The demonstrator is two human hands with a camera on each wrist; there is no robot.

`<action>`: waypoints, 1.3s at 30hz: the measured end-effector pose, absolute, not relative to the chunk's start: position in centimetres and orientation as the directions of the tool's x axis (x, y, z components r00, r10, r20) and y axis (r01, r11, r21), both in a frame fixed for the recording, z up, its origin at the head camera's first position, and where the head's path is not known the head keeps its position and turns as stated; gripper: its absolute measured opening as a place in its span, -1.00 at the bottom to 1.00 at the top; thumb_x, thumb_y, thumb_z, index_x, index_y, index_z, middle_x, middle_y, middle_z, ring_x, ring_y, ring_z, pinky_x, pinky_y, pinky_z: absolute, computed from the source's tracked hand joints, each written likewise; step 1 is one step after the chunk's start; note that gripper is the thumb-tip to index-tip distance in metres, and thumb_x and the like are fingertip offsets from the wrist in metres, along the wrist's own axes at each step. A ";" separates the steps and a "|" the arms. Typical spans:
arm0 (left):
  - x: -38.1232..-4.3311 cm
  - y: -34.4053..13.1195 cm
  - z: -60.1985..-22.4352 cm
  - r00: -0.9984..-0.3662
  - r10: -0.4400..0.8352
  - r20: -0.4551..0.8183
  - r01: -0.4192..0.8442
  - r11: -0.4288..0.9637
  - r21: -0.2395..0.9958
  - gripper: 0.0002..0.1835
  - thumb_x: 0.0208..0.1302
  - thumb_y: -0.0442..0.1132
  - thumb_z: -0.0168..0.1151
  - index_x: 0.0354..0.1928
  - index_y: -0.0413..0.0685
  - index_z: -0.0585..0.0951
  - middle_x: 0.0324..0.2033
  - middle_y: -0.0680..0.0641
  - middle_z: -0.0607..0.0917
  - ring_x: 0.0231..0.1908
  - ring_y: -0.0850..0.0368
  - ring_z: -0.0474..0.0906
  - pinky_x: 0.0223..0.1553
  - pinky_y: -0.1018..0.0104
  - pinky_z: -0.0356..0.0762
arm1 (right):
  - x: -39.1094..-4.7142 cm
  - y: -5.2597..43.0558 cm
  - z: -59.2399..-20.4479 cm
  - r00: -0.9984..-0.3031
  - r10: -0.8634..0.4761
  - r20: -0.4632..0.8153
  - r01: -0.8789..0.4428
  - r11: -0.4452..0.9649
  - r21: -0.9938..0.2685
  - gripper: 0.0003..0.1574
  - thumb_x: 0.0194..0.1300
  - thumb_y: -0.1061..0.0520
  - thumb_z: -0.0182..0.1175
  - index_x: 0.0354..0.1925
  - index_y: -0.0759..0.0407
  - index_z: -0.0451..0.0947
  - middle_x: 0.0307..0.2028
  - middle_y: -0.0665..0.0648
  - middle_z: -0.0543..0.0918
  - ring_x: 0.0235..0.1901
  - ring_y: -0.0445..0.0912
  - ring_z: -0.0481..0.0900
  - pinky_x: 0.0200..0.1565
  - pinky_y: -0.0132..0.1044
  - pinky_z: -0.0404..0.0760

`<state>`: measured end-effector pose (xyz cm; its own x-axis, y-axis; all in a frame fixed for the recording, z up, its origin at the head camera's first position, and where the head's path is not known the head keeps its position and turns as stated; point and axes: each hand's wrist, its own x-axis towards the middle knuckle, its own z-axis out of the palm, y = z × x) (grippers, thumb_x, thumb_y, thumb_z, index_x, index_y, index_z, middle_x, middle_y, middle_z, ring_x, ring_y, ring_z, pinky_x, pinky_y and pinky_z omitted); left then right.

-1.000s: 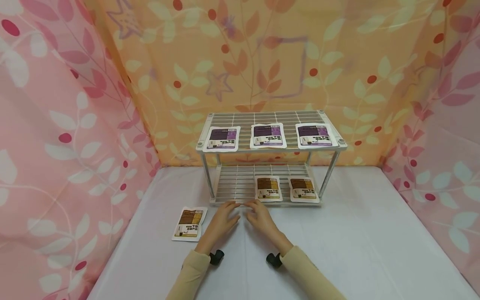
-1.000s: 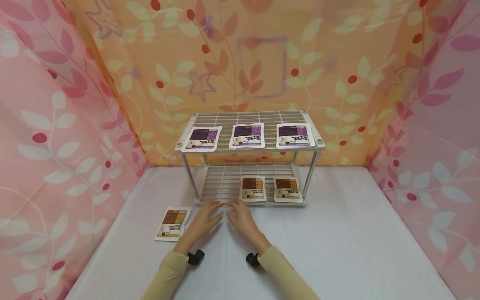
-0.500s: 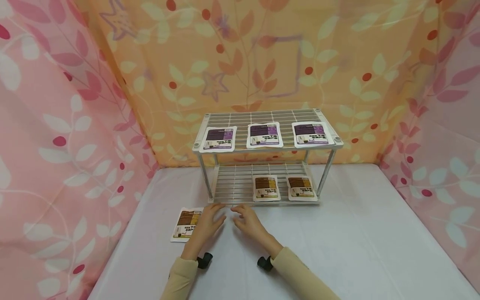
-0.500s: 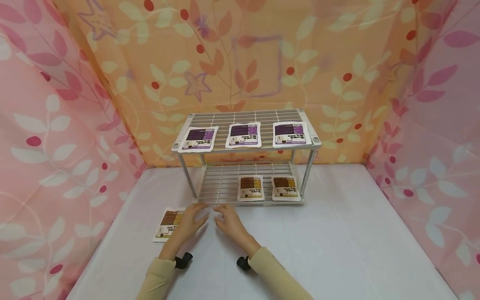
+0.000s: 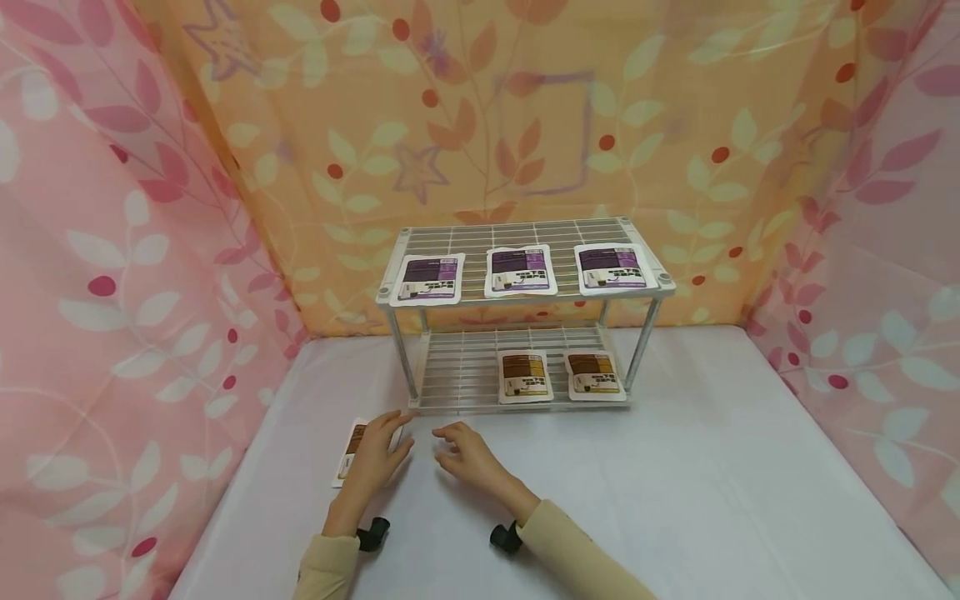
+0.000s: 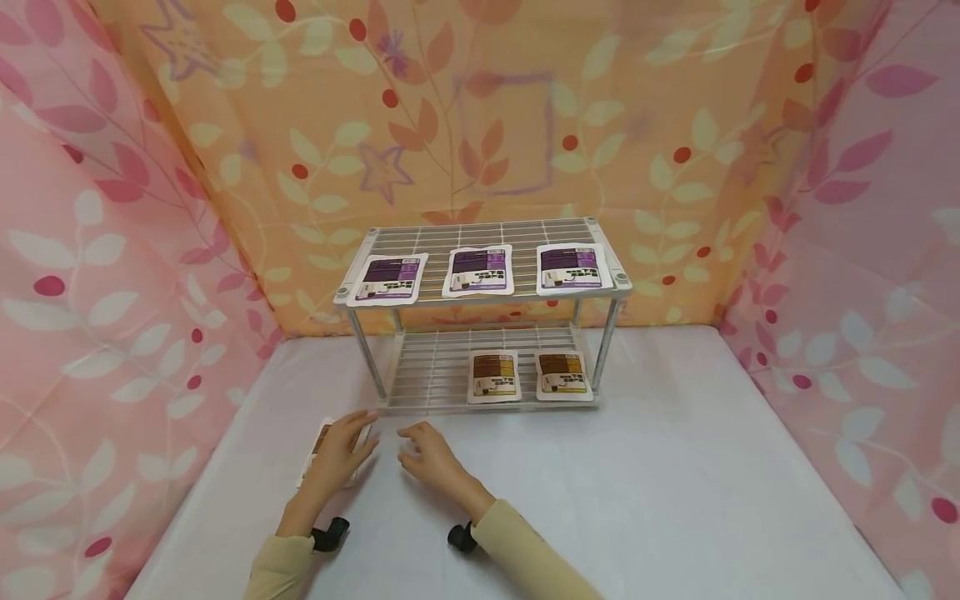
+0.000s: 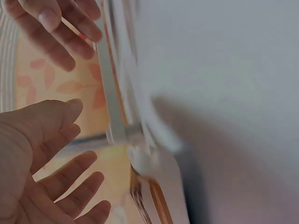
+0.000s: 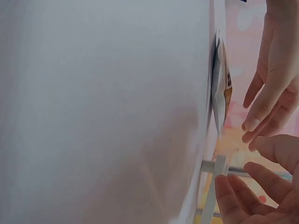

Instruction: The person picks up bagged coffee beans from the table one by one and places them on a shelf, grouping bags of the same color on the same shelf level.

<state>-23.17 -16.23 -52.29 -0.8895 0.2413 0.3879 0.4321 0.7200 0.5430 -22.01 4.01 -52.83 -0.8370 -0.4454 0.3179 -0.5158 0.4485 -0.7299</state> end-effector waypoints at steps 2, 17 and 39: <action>-22.9 -17.1 -52.3 -0.896 0.229 0.379 0.418 0.721 0.552 -0.56 0.10 -0.31 0.33 0.06 -0.20 0.55 0.10 -0.32 0.48 0.12 -0.29 0.35 0.06 -0.18 0.39 | -21.9 3.6 -52.9 -0.833 -0.455 0.316 -0.519 0.442 -0.732 -0.54 0.20 0.25 0.20 0.06 0.40 0.46 -0.04 0.29 0.52 -0.09 0.14 0.56 -0.11 -0.28 0.62; -22.3 -21.2 -52.1 -0.977 0.079 0.199 0.181 0.800 0.571 -0.39 0.15 -0.14 0.29 0.21 -0.28 0.40 0.21 -0.48 0.30 0.21 -0.45 0.15 0.18 -0.31 0.13 | -21.6 0.7 -53.2 -0.840 -0.527 0.134 -0.431 0.496 -0.754 -0.34 0.20 0.06 0.24 0.21 0.28 0.36 0.08 0.21 0.50 -0.01 0.01 0.52 -0.02 -0.36 0.51; -21.4 -22.1 -52.3 -0.998 0.048 0.033 0.058 0.784 0.618 -0.39 0.18 -0.24 0.25 0.18 -0.48 0.34 0.09 -0.51 0.42 0.13 -0.42 0.32 0.10 -0.21 0.32 | -21.1 -1.0 -53.7 -0.803 -0.588 0.101 -0.495 0.562 -0.663 -0.25 0.19 0.00 0.24 0.25 0.30 0.30 0.19 0.19 0.45 0.21 0.00 0.36 0.24 -0.26 0.30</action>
<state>-21.39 -22.06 -52.31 -0.9983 0.0483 0.0327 0.0582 0.7843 0.6176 -21.13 -0.99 -53.67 -0.8028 -0.5876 0.1011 -0.4948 0.5620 -0.6628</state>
